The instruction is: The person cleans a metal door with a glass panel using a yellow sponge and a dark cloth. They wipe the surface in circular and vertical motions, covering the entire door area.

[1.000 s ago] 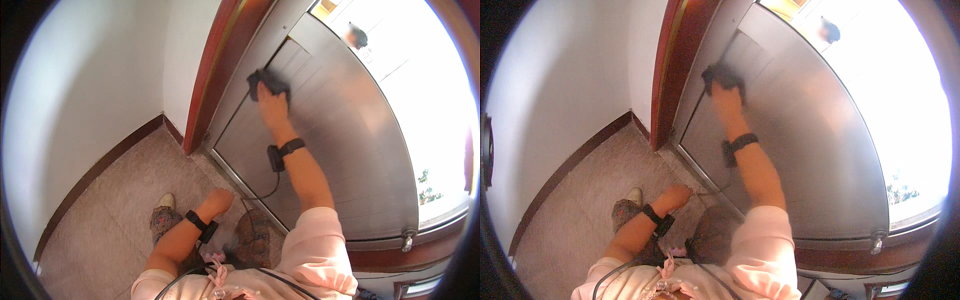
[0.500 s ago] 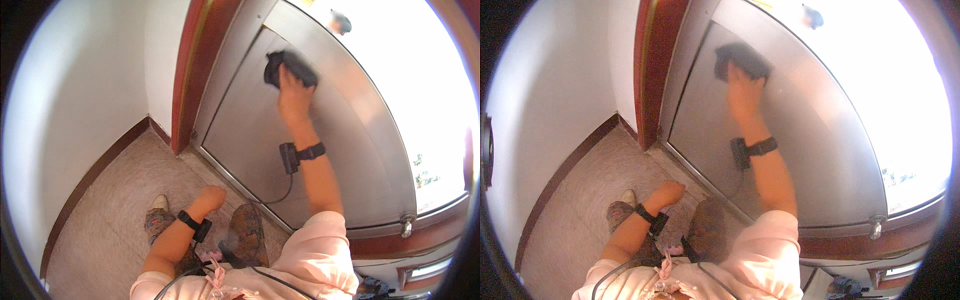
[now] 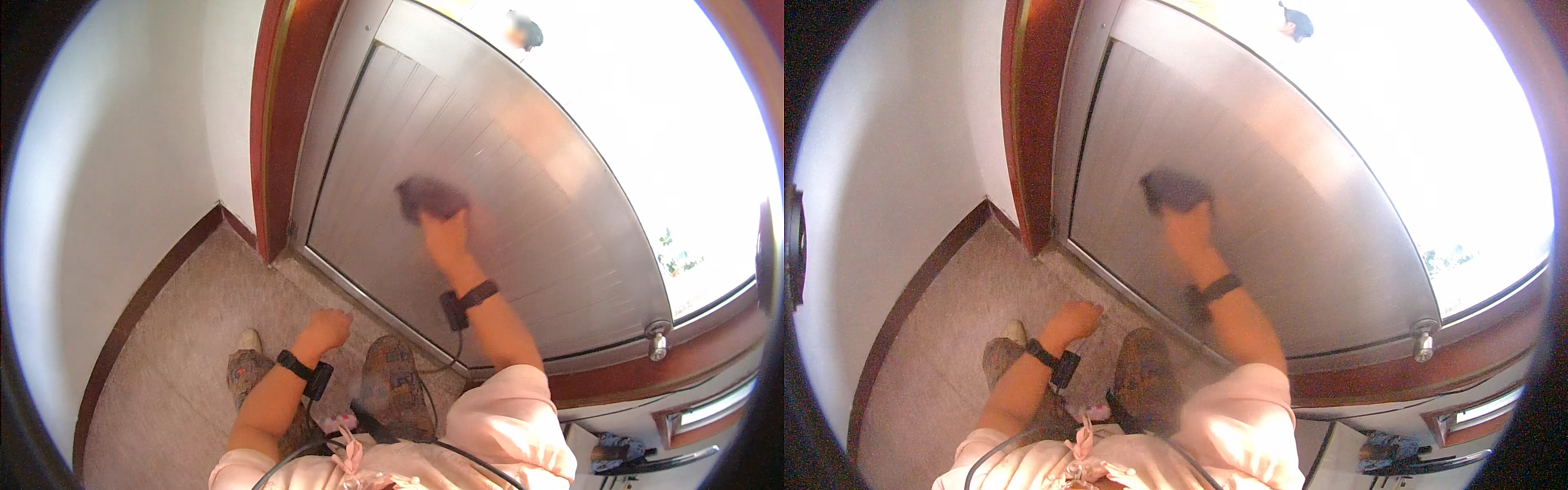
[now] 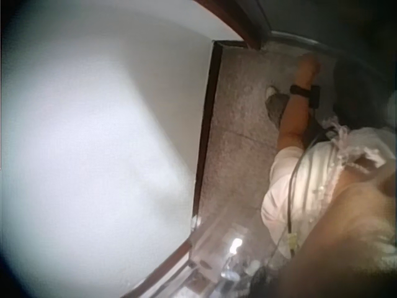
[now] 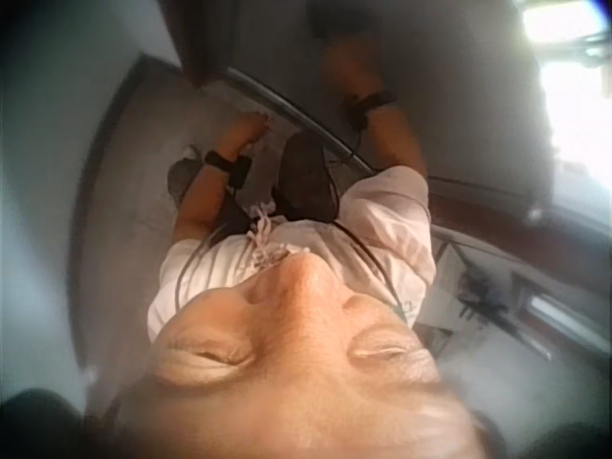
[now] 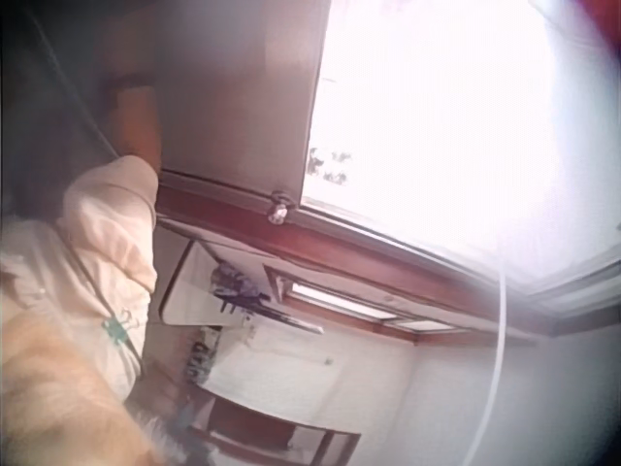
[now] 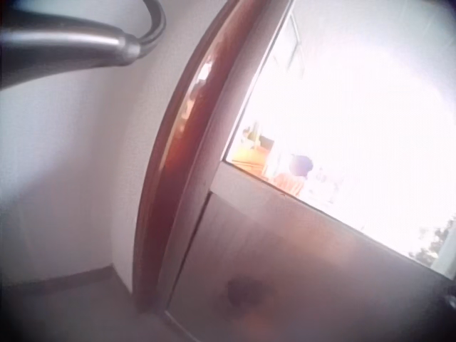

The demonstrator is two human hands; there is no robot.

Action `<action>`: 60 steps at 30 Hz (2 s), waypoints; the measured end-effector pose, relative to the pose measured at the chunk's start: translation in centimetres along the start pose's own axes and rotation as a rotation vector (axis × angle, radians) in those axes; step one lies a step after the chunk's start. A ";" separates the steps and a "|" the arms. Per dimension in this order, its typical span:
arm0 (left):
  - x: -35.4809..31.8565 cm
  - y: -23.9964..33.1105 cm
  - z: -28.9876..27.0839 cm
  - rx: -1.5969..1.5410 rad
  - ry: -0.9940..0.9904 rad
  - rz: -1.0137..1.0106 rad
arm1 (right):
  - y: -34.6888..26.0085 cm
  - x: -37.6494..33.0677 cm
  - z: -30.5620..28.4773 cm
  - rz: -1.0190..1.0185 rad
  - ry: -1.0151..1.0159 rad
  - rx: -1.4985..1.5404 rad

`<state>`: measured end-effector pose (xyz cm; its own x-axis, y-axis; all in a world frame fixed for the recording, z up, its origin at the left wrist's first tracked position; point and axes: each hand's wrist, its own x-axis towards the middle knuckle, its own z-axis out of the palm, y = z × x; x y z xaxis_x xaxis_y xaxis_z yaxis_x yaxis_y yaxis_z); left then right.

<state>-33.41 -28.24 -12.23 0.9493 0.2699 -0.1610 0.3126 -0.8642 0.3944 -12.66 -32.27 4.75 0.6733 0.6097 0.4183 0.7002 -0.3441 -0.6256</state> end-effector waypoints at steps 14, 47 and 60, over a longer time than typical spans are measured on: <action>0.0 2.2 0.7 -0.012 -0.097 -0.007 | 0.1 0.2 -6.4 -0.297 -0.030 -0.843; -0.3 3.3 0.9 0.028 -0.085 0.038 | -1.9 1.5 -10.6 -0.093 0.143 -0.765; -1.9 4.1 1.7 0.070 -0.124 0.047 | 13.3 -8.5 -21.9 0.218 0.809 -0.971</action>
<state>-33.98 -32.99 -11.89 0.9502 0.1779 -0.2559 0.2607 -0.9034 0.3403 -3.90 -57.65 7.30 0.5077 -0.0121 0.8614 0.2130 -0.9671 -0.1392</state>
